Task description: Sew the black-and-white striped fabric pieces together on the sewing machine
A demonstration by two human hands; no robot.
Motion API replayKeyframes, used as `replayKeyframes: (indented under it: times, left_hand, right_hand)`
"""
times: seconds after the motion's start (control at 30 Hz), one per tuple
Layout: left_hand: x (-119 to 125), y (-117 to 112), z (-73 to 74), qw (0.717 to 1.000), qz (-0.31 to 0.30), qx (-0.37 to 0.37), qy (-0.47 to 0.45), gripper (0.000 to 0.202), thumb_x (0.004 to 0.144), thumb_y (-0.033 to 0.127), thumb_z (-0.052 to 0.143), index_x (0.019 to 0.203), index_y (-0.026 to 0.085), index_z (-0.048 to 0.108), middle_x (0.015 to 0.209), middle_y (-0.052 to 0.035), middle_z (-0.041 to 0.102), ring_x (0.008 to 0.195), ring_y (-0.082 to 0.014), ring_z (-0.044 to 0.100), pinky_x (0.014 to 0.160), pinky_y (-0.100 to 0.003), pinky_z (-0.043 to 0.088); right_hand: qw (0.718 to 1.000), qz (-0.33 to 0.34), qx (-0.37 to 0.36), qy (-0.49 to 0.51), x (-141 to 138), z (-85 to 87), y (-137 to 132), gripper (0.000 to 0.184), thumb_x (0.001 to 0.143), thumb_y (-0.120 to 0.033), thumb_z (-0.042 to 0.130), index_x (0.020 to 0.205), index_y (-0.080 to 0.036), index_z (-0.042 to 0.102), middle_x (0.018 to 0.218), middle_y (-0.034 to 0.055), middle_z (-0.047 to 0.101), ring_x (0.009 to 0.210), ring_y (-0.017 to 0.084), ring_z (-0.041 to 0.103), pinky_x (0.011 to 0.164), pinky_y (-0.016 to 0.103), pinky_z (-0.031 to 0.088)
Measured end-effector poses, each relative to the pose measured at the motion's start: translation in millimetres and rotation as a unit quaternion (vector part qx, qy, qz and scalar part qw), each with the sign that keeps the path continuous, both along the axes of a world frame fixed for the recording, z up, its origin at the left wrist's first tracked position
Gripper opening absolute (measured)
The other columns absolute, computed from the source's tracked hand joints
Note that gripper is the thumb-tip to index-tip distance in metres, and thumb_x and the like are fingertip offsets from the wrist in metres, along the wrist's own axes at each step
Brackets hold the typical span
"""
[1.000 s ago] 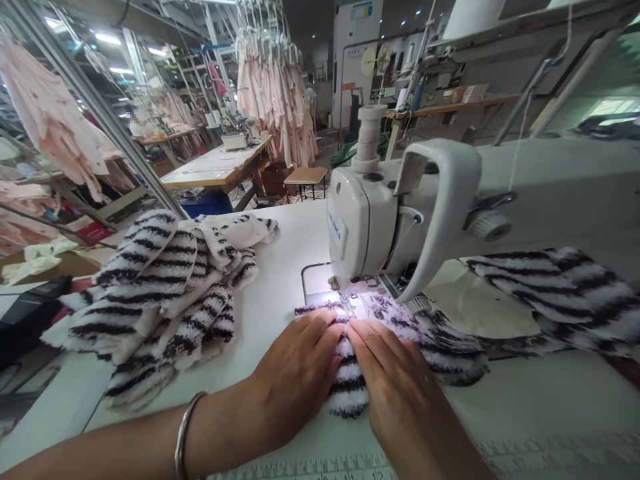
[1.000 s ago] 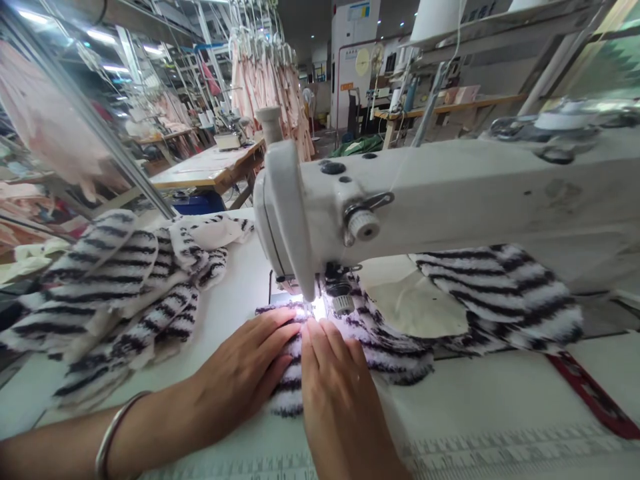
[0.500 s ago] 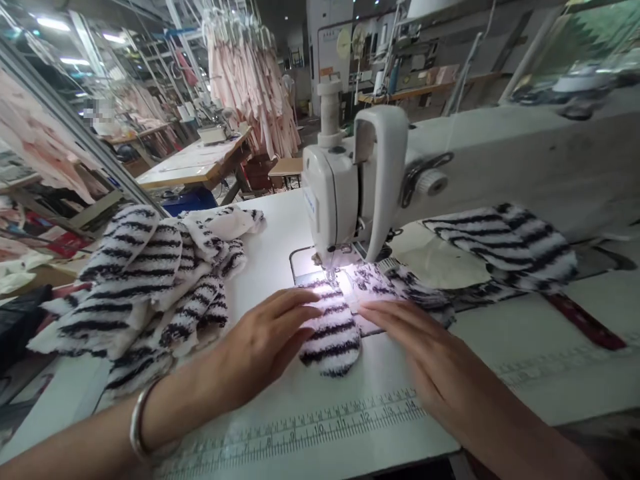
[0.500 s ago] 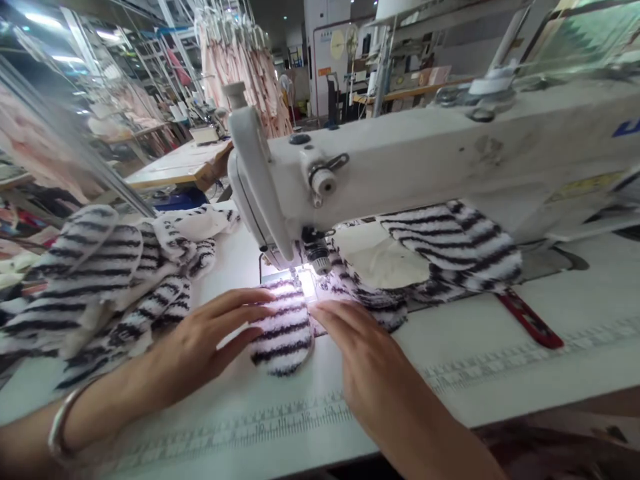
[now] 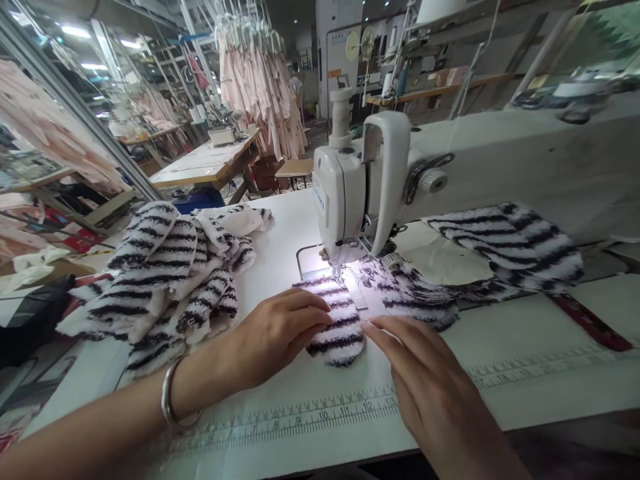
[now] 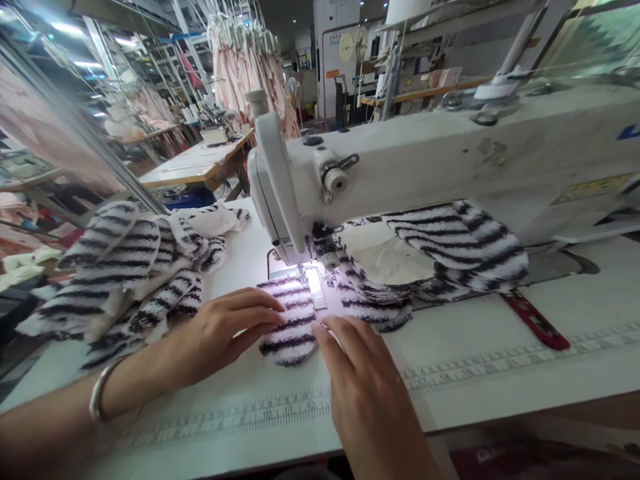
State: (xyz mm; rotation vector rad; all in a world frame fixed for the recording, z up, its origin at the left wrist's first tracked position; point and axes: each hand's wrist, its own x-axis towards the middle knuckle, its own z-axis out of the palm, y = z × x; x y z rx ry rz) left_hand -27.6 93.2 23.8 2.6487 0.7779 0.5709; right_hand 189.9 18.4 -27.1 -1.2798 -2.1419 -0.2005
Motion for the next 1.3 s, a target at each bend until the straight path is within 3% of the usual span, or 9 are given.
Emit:
replayKeyframes:
  times: [0.13, 0.27, 0.37, 0.83, 1.0, 1.17, 1.3]
  left_hand:
    - [4, 3, 1.5, 0.999, -0.032, 0.004, 0.004, 0.020, 0.094, 0.015, 0.048, 0.100, 0.012, 0.067, 0.105, -0.0112, 0.067, 0.099, -0.0187, 0.062, 0.087, -0.032, 0.055]
    - [4, 7, -0.2, 0.994, -0.108, 0.000, 0.031, 0.025, 0.095, 0.014, 0.045, 0.111, 0.010, 0.064, 0.114, -0.0124, 0.066, 0.110, -0.0179, 0.060, 0.100, -0.031, 0.049]
    - [2, 11, -3.9, 0.991, -0.126, 0.006, 0.042, 0.026, 0.096, 0.016, 0.045, 0.112, 0.008, 0.064, 0.116, -0.0131, 0.066, 0.113, -0.0175, 0.059, 0.104, -0.030, 0.046]
    - [-4, 41, -16.0, 0.996, -0.086, 0.002, 0.034, 0.027, 0.096, 0.015, 0.042, 0.117, 0.013, 0.058, 0.125, -0.0123, 0.060, 0.115, -0.0194, 0.057, 0.100, -0.033, 0.048]
    - [-7, 50, -23.3, 0.997, -0.074, 0.016, 0.030, 0.032, 0.096, 0.014, 0.039, 0.126, 0.014, 0.052, 0.130, -0.0135, 0.056, 0.123, -0.0195, 0.051, 0.104, -0.036, 0.044]
    - [-4, 48, -24.5, 0.998, -0.043, 0.037, 0.039, 0.032, 0.097, 0.013, 0.037, 0.126, 0.015, 0.051, 0.124, -0.0133, 0.058, 0.118, -0.0191, 0.053, 0.101, -0.038, 0.046]
    - [3, 45, -21.7, 0.997, -0.003, 0.049, 0.065, 0.028, 0.095, 0.017, 0.044, 0.121, 0.016, 0.054, 0.108, -0.0115, 0.061, 0.104, -0.0211, 0.056, 0.088, -0.039, 0.051]
  right_hand:
    - [0.999, -0.009, 0.030, -0.013, -4, 1.9, -2, 0.034, 0.087, -0.001, 0.041, 0.112, -0.008, 0.063, 0.108, 0.0102, 0.064, 0.107, 0.021, 0.053, 0.092, 0.034, 0.044]
    - [0.994, -0.027, 0.046, -0.099, -20, -15.4, -21, 0.039, 0.088, -0.005, 0.038, 0.119, -0.013, 0.061, 0.120, 0.0063, 0.063, 0.111, 0.024, 0.053, 0.086, 0.035, 0.043]
    - [0.991, -0.058, 0.043, -0.110, -29, -24.6, -27, 0.039, 0.090, -0.010, 0.035, 0.118, -0.012, 0.061, 0.125, 0.0070, 0.061, 0.113, 0.024, 0.053, 0.086, 0.036, 0.042]
    - [0.992, -0.096, 0.018, -0.086, -40, -21.0, 14, 0.054, 0.079, 0.004, 0.027, 0.116, -0.014, 0.061, 0.123, 0.0038, 0.063, 0.115, 0.019, 0.051, 0.089, 0.033, 0.035]
    - [0.994, -0.108, 0.016, -0.020, -41, -22.2, 28, 0.054, 0.079, 0.003, 0.025, 0.113, -0.015, 0.062, 0.122, 0.0020, 0.063, 0.116, 0.019, 0.049, 0.091, 0.036, 0.034]
    - [0.997, -0.070, -0.016, -0.032, -26, -10.6, 44, 0.054, 0.079, 0.005, 0.024, 0.114, -0.015, 0.061, 0.115, 0.0060, 0.063, 0.112, 0.021, 0.050, 0.089, 0.038, 0.039]
    - [0.994, -0.041, -0.079, -0.057, -12, 2.5, 58, 0.051, 0.077, 0.004, 0.033, 0.114, -0.017, 0.062, 0.097, 0.0070, 0.062, 0.090, 0.021, 0.056, 0.077, 0.037, 0.049]
